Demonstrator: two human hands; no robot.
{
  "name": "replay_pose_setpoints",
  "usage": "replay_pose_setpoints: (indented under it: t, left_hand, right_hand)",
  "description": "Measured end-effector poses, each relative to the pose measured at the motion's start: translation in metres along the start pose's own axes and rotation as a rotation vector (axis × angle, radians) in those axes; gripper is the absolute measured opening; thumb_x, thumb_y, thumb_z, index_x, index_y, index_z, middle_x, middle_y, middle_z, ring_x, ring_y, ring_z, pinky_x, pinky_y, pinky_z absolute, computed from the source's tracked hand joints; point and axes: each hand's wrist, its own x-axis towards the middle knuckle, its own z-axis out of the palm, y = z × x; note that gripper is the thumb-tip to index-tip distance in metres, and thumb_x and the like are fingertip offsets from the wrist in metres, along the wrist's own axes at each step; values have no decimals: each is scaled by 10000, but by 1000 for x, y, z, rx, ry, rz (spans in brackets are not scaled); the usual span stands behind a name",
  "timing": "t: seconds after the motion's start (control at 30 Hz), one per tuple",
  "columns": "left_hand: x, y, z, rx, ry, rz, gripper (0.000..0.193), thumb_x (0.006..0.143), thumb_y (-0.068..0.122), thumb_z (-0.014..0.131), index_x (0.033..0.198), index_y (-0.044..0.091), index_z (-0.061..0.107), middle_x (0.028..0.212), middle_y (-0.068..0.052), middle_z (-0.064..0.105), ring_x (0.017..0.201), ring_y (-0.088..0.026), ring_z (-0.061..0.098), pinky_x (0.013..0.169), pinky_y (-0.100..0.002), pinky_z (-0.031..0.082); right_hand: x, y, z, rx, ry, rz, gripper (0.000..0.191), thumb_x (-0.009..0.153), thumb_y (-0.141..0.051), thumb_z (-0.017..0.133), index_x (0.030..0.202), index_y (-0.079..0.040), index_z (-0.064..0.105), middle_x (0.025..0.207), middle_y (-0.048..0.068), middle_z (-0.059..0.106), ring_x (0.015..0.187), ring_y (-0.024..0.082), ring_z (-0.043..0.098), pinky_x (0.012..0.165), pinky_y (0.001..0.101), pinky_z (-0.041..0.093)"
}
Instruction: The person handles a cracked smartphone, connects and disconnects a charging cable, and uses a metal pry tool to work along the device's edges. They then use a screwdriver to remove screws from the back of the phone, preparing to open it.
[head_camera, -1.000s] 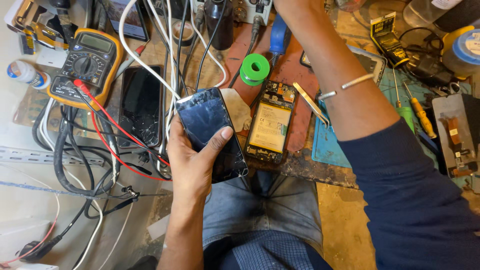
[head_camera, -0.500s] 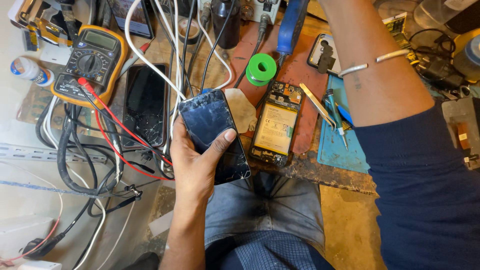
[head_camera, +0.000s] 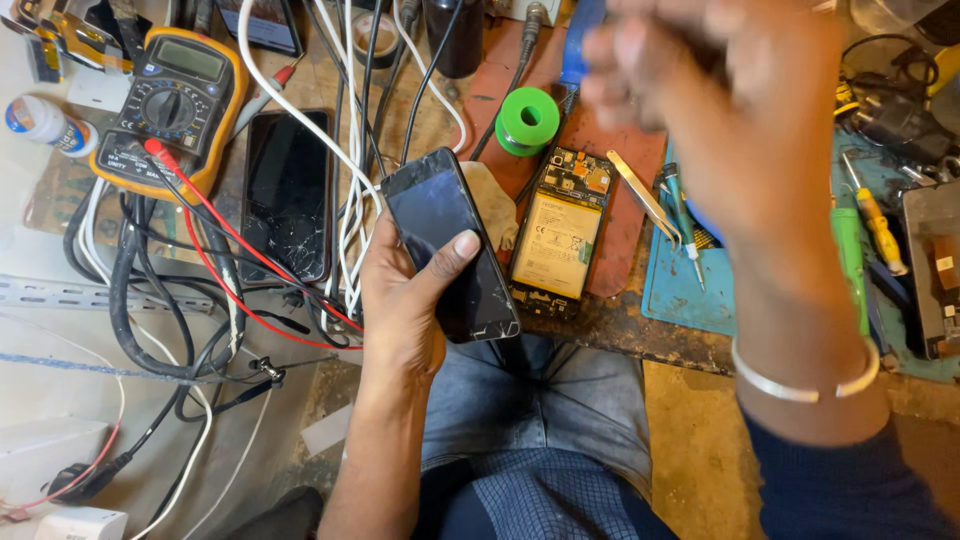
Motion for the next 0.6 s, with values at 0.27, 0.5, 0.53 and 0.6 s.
replay_pose_setpoints:
  t: [0.27, 0.5, 0.53, 0.6]
  left_hand:
    - [9, -19, 14, 25, -27, -16, 590, 799, -31, 819, 1332, 14, 570, 1157, -74, 713, 1041, -171, 691, 957, -325, 563]
    - [-3, -23, 20, 31, -21, -2, 605, 796, -31, 824, 1339, 16, 561, 1175, -76, 704, 1048, -172, 687, 967, -323, 562]
    - [-4, -23, 20, 35, -20, 5, 601, 797, -32, 825, 1337, 11, 564, 1174, -79, 704, 1047, -175, 688, 967, -324, 563]
    - [-7, -23, 20, 32, -18, 16, 605, 796, -30, 827, 1336, 17, 560, 1172, -71, 699, 1048, -171, 685, 968, -320, 559]
  right_hand:
    - [-147, 55, 31, 350, 169, 497, 284, 989, -58, 646, 1238, 77, 663, 1061, 172, 772, 910, 202, 767, 798, 328, 648]
    - [-90, 54, 10, -268, 178, 67, 345, 1050, 12, 626, 1390, 41, 575, 1242, 149, 760, 1039, 173, 707, 928, 300, 570]
    - [-70, 59, 5, -374, 179, -12, 400, 1033, 34, 627, 1425, 26, 547, 1282, 140, 762, 974, 166, 681, 889, 295, 550]
    - [-25, 76, -2, -445, 150, -43, 425, 969, 46, 602, 1380, 13, 500, 1236, 128, 758, 747, 242, 639, 662, 360, 492]
